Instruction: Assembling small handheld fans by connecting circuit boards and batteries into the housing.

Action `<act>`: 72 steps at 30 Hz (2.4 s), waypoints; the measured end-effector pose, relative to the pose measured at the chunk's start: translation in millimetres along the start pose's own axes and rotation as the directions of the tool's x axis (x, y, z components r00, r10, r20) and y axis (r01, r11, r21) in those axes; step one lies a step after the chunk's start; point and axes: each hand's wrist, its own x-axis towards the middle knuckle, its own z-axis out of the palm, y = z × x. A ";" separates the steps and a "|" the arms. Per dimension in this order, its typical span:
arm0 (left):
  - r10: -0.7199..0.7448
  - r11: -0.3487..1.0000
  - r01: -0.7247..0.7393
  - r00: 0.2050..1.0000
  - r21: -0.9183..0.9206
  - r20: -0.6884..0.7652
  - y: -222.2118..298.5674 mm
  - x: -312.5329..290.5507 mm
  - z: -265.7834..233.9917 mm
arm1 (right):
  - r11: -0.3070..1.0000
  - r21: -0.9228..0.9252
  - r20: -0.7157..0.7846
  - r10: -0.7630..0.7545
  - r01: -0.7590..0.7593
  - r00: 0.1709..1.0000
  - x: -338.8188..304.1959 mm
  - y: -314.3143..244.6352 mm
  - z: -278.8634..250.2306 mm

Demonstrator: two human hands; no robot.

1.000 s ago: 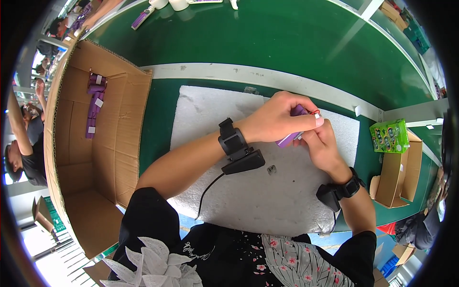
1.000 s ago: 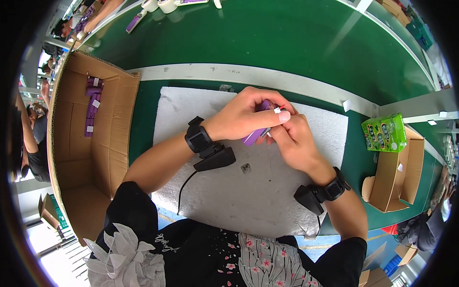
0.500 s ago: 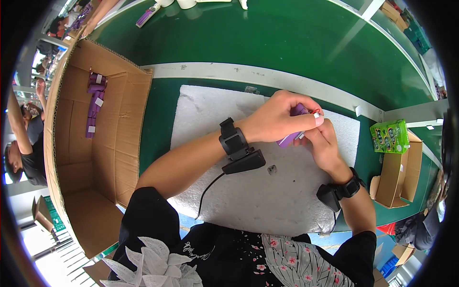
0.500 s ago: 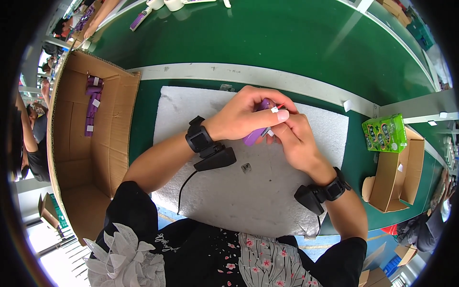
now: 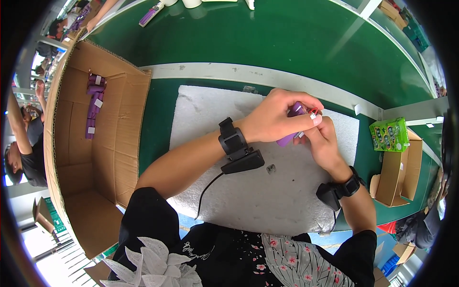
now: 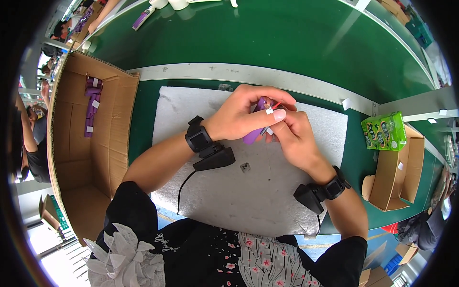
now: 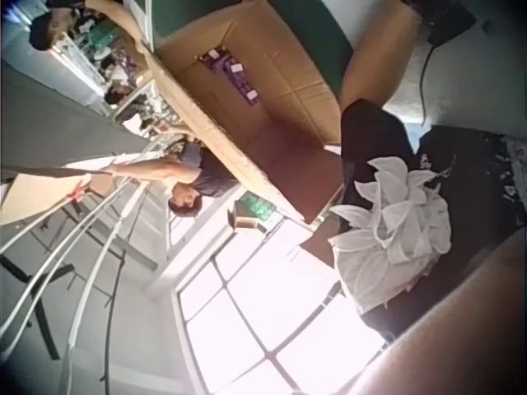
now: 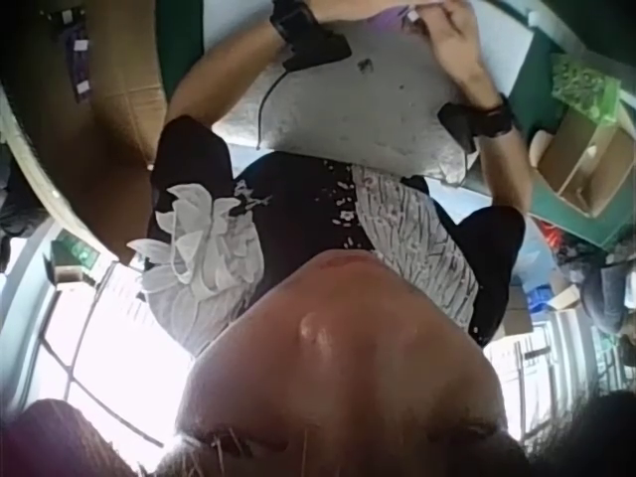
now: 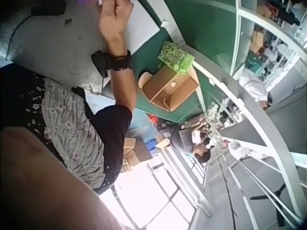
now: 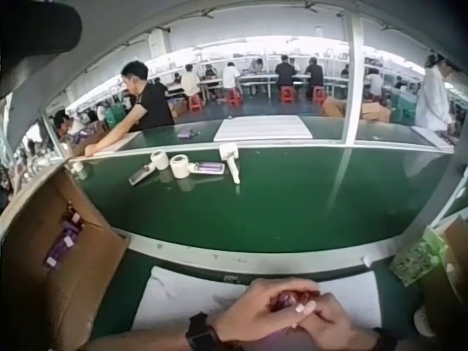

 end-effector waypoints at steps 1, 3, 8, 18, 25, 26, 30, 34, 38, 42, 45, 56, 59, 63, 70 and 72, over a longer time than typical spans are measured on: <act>0.009 1.000 -0.009 1.000 0.020 0.001 0.2 0.0 -0.1 | 1.000 0.011 0.000 0.008 -0.008 1.000 0.1 0.3 -0.3; 0.026 0.998 -0.026 1.000 0.058 0.004 0.7 -0.1 -0.1 | 1.000 0.014 -0.002 0.013 -0.013 1.000 -0.3 0.5 -0.5; 0.017 1.000 -0.017 1.000 0.006 -0.007 0.4 -0.9 0.7 | 0.998 0.051 -0.025 0.043 -0.041 0.999 -1.6 1.8 -0.6; 0.029 0.999 -0.029 1.000 -0.012 -0.006 -2.3 0.4 -0.1 | 1.000 -0.007 -0.022 -0.006 0.006 1.000 -0.4 -0.3 1.1; 0.130 0.991 -0.130 0.986 0.013 -0.107 -5.0 5.1 4.7 | 0.998 -0.048 -0.070 0.036 -0.039 0.997 -1.2 4.8 -0.7; 0.102 0.995 -0.101 0.990 0.014 -0.099 -3.7 4.9 4.3 | 0.998 -0.048 -0.070 0.036 -0.040 0.997 -1.2 5.0 -1.3; 0.080 0.994 -0.076 0.995 0.076 -0.058 -4.4 3.1 0.8 | 0.997 -0.073 -0.077 0.034 -0.040 0.996 -0.4 4.7 -1.7; 0.115 0.988 -0.108 0.991 0.113 -0.062 -6.6 3.6 1.4 | 0.997 -0.069 -0.093 0.021 -0.028 0.995 0.2 3.9 -0.3; 0.064 0.997 -0.061 0.996 0.057 -0.060 -3.3 2.9 1.6 | 0.998 -0.062 -0.109 0.022 -0.029 0.994 0.7 3.3 -0.2; 0.004 0.999 -0.002 0.999 0.038 -0.035 0.5 3.0 0.7 | 0.997 -0.076 -0.120 0.018 -0.028 0.993 0.6 2.3 -0.5; -0.001 0.999 0.003 1.000 0.051 -0.030 0.2 2.8 0.2 | 0.997 -0.071 -0.128 0.006 -0.015 0.992 1.1 1.9 0.9; 0.019 0.999 -0.017 0.999 0.036 -0.047 -1.0 2.4 0.9 | 0.998 -0.066 -0.128 0.006 -0.014 0.992 1.6 2.4 0.4; 0.035 0.999 -0.034 0.998 0.029 -0.048 -1.4 2.5 1.5 | 0.998 -0.066 -0.129 0.006 -0.015 0.992 1.6 3.0 0.4; 0.040 0.998 -0.038 0.999 0.051 -0.035 -2.3 2.8 0.4 | 0.998 -0.063 -0.146 0.000 -0.009 0.989 1.7 2.9 2.0; 0.103 0.985 -0.096 0.994 0.144 -0.047 -5.9 3.8 1.1 | 1.000 -0.024 -0.150 -0.018 0.015 0.988 2.0 2.7 1.7; 0.097 0.986 -0.090 0.994 0.139 -0.047 -6.0 3.9 1.1 | 0.999 -0.026 -0.150 -0.037 0.033 0.988 2.0 3.4 1.6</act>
